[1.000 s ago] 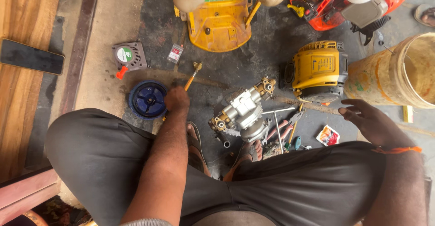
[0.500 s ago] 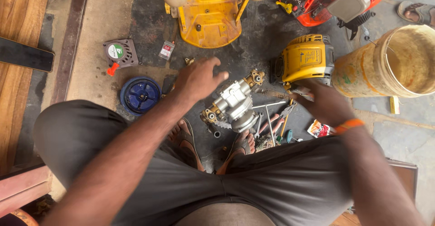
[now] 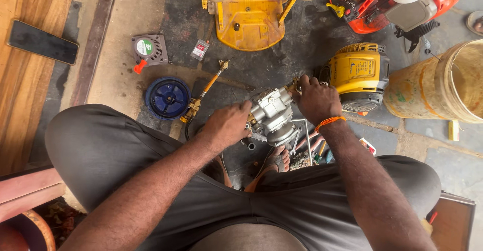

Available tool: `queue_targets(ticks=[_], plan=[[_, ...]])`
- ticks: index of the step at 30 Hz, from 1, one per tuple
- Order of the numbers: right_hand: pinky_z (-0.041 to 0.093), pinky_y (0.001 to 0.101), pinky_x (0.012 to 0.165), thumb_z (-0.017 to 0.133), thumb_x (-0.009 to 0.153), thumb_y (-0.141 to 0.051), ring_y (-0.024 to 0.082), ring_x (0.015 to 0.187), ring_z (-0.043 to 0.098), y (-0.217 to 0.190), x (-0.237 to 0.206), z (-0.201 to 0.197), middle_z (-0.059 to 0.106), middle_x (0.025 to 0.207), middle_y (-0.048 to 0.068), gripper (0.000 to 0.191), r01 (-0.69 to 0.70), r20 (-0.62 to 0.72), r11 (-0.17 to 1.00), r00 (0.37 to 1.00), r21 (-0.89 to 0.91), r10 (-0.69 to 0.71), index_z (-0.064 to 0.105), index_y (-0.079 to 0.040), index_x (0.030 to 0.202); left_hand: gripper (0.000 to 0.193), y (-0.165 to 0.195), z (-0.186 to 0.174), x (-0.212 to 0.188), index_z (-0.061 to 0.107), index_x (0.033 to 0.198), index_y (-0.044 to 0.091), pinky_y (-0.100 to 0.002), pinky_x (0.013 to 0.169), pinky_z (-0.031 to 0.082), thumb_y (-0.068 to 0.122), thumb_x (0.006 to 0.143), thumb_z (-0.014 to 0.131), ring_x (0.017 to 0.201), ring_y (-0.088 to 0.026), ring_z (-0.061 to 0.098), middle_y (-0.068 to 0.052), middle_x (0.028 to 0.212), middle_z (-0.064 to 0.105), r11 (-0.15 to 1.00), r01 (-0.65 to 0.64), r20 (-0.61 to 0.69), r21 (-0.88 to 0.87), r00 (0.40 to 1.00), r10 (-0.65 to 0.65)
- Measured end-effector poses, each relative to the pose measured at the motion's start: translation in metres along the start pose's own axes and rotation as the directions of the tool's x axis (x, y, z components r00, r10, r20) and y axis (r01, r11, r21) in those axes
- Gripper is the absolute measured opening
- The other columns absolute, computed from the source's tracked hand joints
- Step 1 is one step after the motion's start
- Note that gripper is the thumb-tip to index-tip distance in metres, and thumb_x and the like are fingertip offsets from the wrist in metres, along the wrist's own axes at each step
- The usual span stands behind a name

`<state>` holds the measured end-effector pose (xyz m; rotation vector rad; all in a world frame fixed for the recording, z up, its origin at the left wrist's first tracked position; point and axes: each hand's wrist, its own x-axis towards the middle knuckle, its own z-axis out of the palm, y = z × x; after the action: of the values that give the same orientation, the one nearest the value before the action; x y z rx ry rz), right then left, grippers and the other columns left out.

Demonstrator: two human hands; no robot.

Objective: The person sits on the floor and uses a T-handle wrench to loosen and remove bolts from a small engine assembly. They detach a metal gear and separate the engine casing into two halves, placing the removed parts on the floor.

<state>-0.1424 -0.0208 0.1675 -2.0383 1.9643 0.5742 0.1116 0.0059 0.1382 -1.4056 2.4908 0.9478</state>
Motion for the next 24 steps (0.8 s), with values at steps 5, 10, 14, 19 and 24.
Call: queue_targets(ticks=[5, 10, 14, 19, 24], plan=[[0.057, 0.0485, 0.088, 0.042, 0.108, -0.051, 0.035, 0.101, 0.072, 0.003, 0.006, 0.004, 0.068, 0.116, 0.019, 0.051, 0.009, 0.014, 0.999, 1.000, -0.052, -0.008, 0.048, -0.007, 0.132, 0.062, -0.010, 0.012, 0.007, 0.052, 0.127, -0.003, -0.039, 0.065, 0.065, 0.026, 0.083, 0.086, 0.076, -0.025, 0.074, -0.017, 0.092, 0.072, 1.000, 0.001, 0.016, -0.010, 1.000, -0.001], [0.056, 0.0495, 0.087, 0.040, 0.110, -0.049, 0.034, 0.099, 0.071, 0.002, 0.010, 0.011, 0.068, 0.114, 0.017, 0.044, -0.004, -0.072, 1.000, 0.997, -0.003, 0.004, 0.054, -0.011, 0.126, 0.057, -0.015, 0.016, 0.015, 0.057, 0.122, -0.002, -0.038, 0.062, 0.065, 0.026, 0.083, 0.087, 0.073, -0.024, 0.074, -0.017, 0.089, 0.073, 0.996, -0.094, 0.011, -0.005, 0.996, 0.094], [0.057, 0.0495, 0.082, 0.038, 0.110, -0.047, 0.033, 0.091, 0.071, 0.000, 0.009, 0.016, 0.068, 0.111, 0.018, 0.042, -0.042, -0.085, 0.999, 0.995, 0.028, 0.044, 0.054, -0.011, 0.125, 0.052, -0.016, 0.014, 0.014, 0.058, 0.122, 0.000, -0.037, 0.061, 0.064, 0.022, 0.083, 0.086, 0.071, -0.024, 0.074, -0.015, 0.088, 0.074, 0.993, -0.116, 0.000, -0.007, 0.993, 0.116], [0.058, 0.0463, 0.082, 0.036, 0.113, -0.049, 0.029, 0.090, 0.073, -0.004, 0.007, 0.021, 0.071, 0.102, 0.016, 0.045, -0.089, -0.100, 0.996, 0.991, -0.002, 0.088, 0.057, -0.010, 0.119, 0.051, -0.014, 0.012, 0.011, 0.059, 0.119, 0.001, -0.038, 0.062, 0.064, 0.025, 0.083, 0.086, 0.073, -0.025, 0.075, -0.016, 0.087, 0.075, 0.996, -0.087, 0.011, 0.001, 0.996, 0.087], [0.056, 0.0483, 0.083, 0.037, 0.111, -0.052, 0.031, 0.091, 0.073, -0.003, 0.009, 0.024, 0.071, 0.100, 0.016, 0.048, -0.106, -0.166, 0.994, 0.980, 0.018, 0.108, 0.060, -0.010, 0.116, 0.052, -0.014, 0.014, 0.011, 0.059, 0.120, 0.001, -0.037, 0.062, 0.064, 0.024, 0.082, 0.086, 0.074, -0.025, 0.076, -0.016, 0.087, 0.074, 0.995, -0.097, -0.040, 0.002, 0.994, 0.097]])
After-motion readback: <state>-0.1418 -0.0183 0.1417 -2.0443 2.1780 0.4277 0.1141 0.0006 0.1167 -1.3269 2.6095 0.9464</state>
